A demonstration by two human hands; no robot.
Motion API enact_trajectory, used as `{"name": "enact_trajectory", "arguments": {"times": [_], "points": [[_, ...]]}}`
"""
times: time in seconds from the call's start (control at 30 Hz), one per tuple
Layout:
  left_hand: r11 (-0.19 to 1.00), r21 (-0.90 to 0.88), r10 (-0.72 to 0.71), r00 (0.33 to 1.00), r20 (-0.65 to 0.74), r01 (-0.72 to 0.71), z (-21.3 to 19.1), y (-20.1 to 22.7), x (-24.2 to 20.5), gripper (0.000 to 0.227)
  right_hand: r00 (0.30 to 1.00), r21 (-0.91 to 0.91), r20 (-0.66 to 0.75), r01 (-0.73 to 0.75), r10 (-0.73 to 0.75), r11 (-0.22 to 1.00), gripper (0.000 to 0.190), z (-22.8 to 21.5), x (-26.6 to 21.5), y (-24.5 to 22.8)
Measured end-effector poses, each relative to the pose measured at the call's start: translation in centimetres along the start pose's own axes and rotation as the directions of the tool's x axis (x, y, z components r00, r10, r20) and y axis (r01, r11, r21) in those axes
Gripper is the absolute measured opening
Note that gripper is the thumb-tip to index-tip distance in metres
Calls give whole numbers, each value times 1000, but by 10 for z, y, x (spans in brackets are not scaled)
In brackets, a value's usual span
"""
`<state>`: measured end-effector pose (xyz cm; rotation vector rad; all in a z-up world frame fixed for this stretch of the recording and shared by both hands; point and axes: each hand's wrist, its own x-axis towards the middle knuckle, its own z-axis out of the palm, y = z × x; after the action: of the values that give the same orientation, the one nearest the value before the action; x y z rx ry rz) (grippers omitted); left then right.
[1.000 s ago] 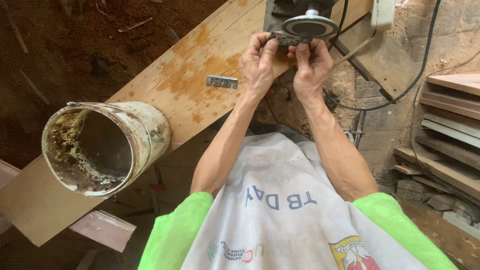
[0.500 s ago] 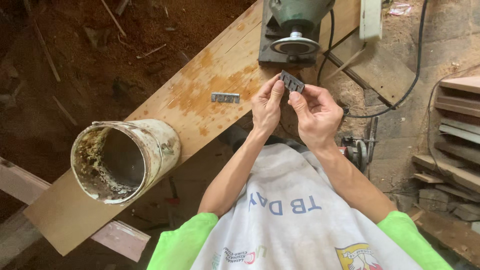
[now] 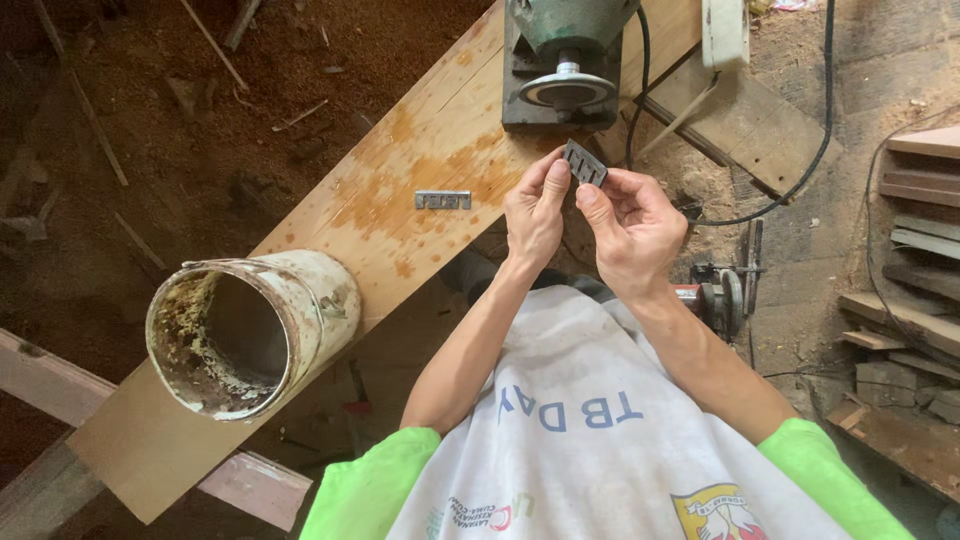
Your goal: The person repeatedly presses small metal hardware pieces against a bench grinder wheel to smooth or deburr edges. They handle the pieces one at a time, rotating them to grind different sides, and occasionally dip them into a bucket of liquid before returning to the grinder.
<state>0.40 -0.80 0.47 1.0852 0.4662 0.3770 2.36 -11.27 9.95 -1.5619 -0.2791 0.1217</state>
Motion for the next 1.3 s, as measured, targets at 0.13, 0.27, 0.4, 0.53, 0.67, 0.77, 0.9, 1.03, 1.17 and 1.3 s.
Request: {"name": "enact_trajectory", "arguments": {"times": [0.13, 0.27, 0.4, 0.53, 0.67, 0.77, 0.9, 1.03, 1.17, 1.3], "points": [[999, -44, -9, 1000, 9, 9, 0, 0, 0, 41, 1000, 19, 4, -5, 5, 1000, 25, 1, 0, -1], [994, -105, 2, 1000, 22, 0, -2, 4, 0, 40, 1000, 6, 11, 16, -16, 1000, 25, 2, -1, -6], [974, -226, 38, 999, 21, -33, -14, 15, 1, 36, 968, -257, 66, 250, -242, 934, 16, -2, 2, -9], [967, -250, 77, 992, 103, -49, -33, 25, -3, 34, 857, -306, 153, 515, -493, 801, 14, -11, 16, -6], [959, -282, 59, 990, 126, -22, -38, 25, -8, 34, 805, -294, 208, 593, -555, 749, 15, -16, 17, 0], [949, -313, 70, 990, 125, -27, -39, 25, -9, 35, 824, -317, 198, 567, -531, 760, 16, -13, 15, 1], [944, -329, 56, 991, 123, -12, -42, 23, -10, 36, 836, -316, 188, 548, -515, 774, 15, -10, 13, 2], [940, -341, 35, 992, 122, 9, -45, 18, -11, 38, 840, -325, 188, 542, -509, 775, 15, -10, 9, 8], [975, -221, 7, 994, 107, 17, -49, 10, -8, 33, 900, -381, 170, 436, -402, 815, 9, -10, 9, 27], [999, -23, 30, 998, 49, -29, -48, 1, 13, 22, 915, -344, 136, 403, -380, 848, 12, 0, 30, 61]]}}
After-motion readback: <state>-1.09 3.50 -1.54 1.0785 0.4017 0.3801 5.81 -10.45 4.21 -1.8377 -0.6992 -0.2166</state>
